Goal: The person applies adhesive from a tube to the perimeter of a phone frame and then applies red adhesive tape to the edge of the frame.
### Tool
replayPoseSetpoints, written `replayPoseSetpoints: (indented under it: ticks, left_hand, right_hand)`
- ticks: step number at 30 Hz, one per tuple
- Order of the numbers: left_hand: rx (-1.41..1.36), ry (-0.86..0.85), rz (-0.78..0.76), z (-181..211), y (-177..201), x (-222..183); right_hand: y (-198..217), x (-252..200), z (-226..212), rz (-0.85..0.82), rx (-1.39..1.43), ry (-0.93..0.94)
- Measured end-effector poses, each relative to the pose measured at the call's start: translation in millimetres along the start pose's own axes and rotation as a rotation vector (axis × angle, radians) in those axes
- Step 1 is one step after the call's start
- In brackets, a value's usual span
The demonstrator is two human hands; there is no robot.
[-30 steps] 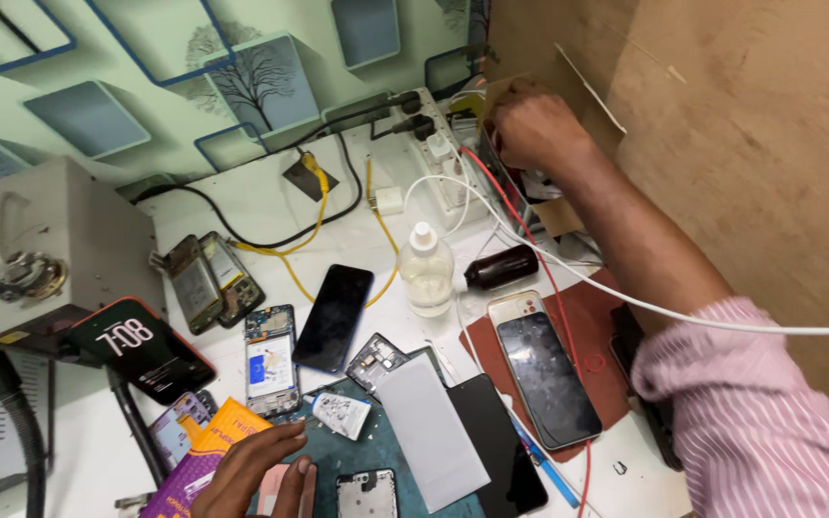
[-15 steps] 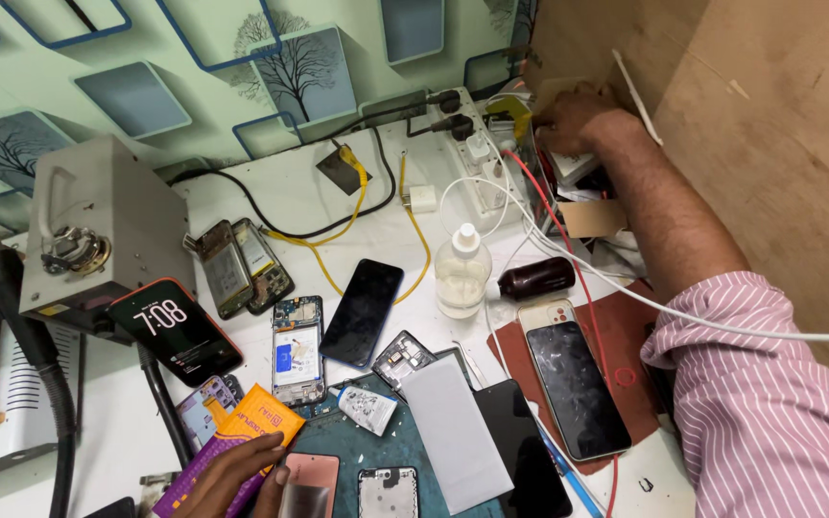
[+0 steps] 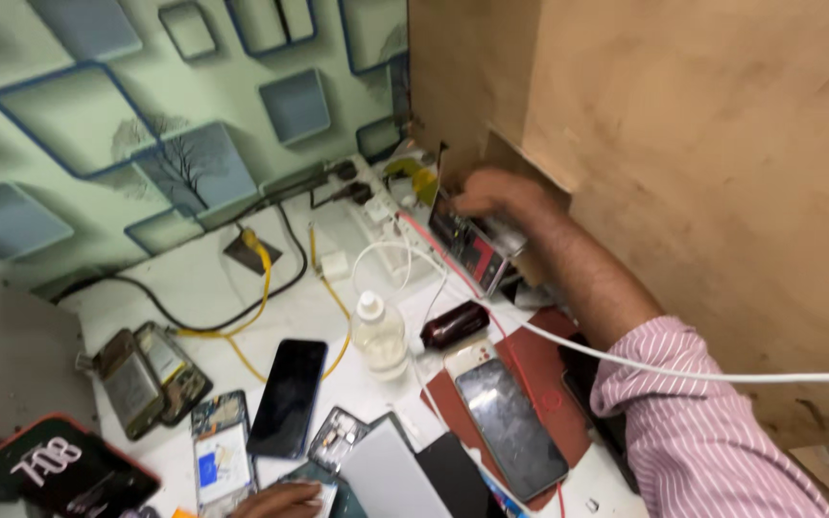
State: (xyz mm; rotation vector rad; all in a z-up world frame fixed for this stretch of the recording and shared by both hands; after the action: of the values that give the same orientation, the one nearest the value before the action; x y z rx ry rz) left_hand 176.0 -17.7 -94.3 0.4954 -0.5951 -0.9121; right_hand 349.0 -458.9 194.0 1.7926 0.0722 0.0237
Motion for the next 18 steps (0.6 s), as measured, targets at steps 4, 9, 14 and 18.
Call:
replayPoseSetpoints:
  ticks: [4, 9, 14, 18]
  left_hand:
    - [0.244, -0.230, 0.252, 104.6, -12.0, 47.4]
    - [0.276, -0.193, 0.371, 199.1, -3.5, 73.7]
    - [0.308, -0.117, 0.388, 218.8, 7.9, 67.3]
    - [0.340, -0.150, 0.434, 245.1, 25.3, 70.9]
  right_hand:
    - [-0.2, 7.2, 12.3, -0.068, -0.114, 0.031]
    - [-18.3, 19.4, -6.6, -0.060, -0.249, 0.283]
    - [-3.7, 14.1, -24.4, 0.191, -0.366, 0.431]
    - [25.6, -5.6, -38.1, 0.313, -0.485, 0.423]
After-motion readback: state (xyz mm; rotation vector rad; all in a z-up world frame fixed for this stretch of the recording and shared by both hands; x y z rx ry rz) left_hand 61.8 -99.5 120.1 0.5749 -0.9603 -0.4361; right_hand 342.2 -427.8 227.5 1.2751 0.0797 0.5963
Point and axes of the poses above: each hand's wrist, its own x-axis towards the middle knuckle, its own y-axis out of the back of the hand, z = x × y, the point moved 10 cm from there along x, towards the middle knuckle, and after that the axes turned 6 degrees about -x, right-handed, at the moved point
